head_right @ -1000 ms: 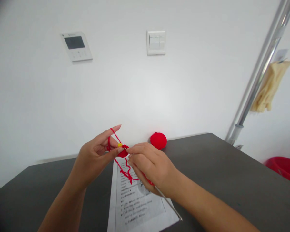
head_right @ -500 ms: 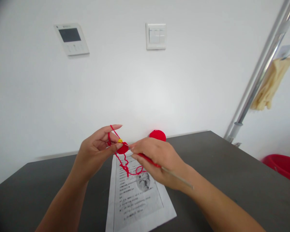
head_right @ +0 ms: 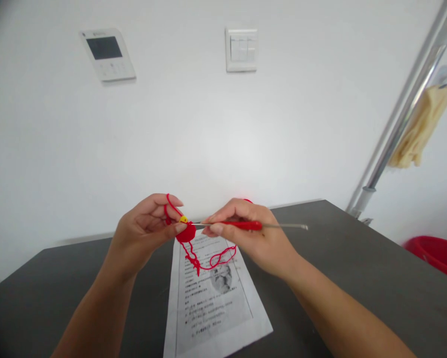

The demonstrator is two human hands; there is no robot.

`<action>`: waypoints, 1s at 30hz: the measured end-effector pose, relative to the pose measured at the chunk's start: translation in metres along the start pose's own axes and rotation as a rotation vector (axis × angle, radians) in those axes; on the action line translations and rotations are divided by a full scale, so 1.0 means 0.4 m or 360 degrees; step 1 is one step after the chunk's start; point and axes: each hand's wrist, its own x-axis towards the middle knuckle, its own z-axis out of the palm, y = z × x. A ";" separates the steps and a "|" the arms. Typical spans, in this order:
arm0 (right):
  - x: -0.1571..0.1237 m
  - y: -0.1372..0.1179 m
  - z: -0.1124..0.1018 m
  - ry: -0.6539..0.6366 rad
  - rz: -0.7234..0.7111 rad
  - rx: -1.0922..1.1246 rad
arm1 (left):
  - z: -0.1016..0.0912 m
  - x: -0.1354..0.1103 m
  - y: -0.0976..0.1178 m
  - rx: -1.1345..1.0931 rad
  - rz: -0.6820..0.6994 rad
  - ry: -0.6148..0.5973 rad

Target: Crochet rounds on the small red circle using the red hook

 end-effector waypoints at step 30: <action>0.004 0.025 0.059 0.0248 0.0360 0.1111 | 0.014 0.001 -0.014 -0.0698 -0.0317 -0.0188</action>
